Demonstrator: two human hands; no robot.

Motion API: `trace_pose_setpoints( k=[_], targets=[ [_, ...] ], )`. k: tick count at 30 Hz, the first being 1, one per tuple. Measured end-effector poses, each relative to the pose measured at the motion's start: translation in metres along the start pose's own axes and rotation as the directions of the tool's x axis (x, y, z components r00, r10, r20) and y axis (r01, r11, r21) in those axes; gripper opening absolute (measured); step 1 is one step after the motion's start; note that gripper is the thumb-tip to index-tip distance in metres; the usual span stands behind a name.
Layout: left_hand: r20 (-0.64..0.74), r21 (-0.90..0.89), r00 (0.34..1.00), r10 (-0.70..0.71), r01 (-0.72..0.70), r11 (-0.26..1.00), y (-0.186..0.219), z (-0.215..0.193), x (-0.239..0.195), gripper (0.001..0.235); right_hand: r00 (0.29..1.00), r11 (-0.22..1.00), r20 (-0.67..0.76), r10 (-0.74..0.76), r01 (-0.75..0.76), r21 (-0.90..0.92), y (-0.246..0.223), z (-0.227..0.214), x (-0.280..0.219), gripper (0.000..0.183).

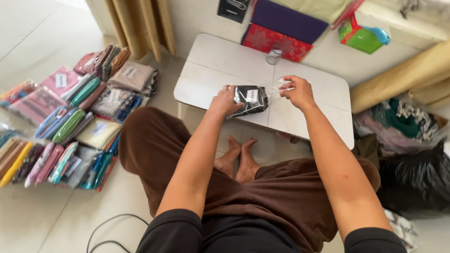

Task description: The person folds a black embroidered cloth and places it into a clear plastic bag, then seals the bag. Next, the person unfolds a brown cloth on the table, smooths it out, and folds it neatly.

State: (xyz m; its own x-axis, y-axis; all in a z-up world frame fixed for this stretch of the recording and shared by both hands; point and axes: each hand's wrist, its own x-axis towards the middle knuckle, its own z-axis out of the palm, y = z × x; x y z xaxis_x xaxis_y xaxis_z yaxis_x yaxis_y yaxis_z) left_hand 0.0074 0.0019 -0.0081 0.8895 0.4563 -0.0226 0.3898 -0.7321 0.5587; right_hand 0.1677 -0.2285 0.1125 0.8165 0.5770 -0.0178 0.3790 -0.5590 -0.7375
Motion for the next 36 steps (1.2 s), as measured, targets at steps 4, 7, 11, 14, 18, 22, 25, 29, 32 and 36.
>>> trace_pose_setpoints(
  k=[4,7,11,14,18,22,25,29,32,36],
  targets=[
    [0.054,0.018,0.998,0.041,-0.042,0.999,0.021,-0.018,-0.023,0.097,0.998,0.998,0.005,-0.066,0.066,-0.007,-0.031,0.003,-0.003,0.063],
    [0.077,0.062,0.994,0.072,-0.077,0.995,0.025,-0.002,-0.019,0.122,0.993,0.993,0.039,-0.113,0.111,0.047,-0.056,-0.002,-0.003,0.068],
    [0.038,0.058,0.996,0.086,-0.088,0.994,0.037,-0.005,-0.013,0.129,0.973,0.972,0.069,-0.222,0.215,0.097,-0.086,-0.006,0.004,0.075],
    [-0.074,0.022,0.988,0.133,-0.132,0.991,0.048,-0.009,0.001,0.102,0.966,0.964,0.072,-0.248,0.238,0.116,-0.119,-0.008,0.006,0.070],
    [-0.235,-0.178,0.959,0.161,-0.205,0.962,0.063,-0.036,0.001,0.028,0.948,0.936,0.067,-0.312,0.295,0.193,-0.126,-0.015,0.039,0.061],
    [-0.150,-0.186,0.982,0.116,-0.143,0.972,0.083,-0.069,-0.008,0.023,0.752,0.747,0.009,-0.659,0.654,0.117,-0.142,-0.044,0.020,0.028],
    [-0.054,-0.439,0.999,-0.004,-0.020,0.898,0.096,-0.114,-0.013,0.034,0.594,0.629,-0.294,-0.749,0.777,-0.033,-0.133,-0.061,0.028,0.047],
    [0.103,-0.806,0.971,0.215,-0.045,0.590,0.122,-0.176,-0.016,0.014,0.810,0.664,-0.339,-0.478,0.586,0.464,-0.097,-0.069,0.041,0.112],
    [0.152,-0.845,0.950,0.271,-0.018,0.535,0.148,-0.229,-0.022,0.011,0.926,0.564,-0.021,-0.377,0.247,0.788,-0.115,-0.073,0.019,0.106],
    [0.075,-0.957,0.926,0.371,-0.038,0.287,0.164,-0.238,-0.018,0.062,0.925,0.653,-0.096,-0.369,0.331,0.681,-0.117,-0.073,0.018,0.034]
  ],
)
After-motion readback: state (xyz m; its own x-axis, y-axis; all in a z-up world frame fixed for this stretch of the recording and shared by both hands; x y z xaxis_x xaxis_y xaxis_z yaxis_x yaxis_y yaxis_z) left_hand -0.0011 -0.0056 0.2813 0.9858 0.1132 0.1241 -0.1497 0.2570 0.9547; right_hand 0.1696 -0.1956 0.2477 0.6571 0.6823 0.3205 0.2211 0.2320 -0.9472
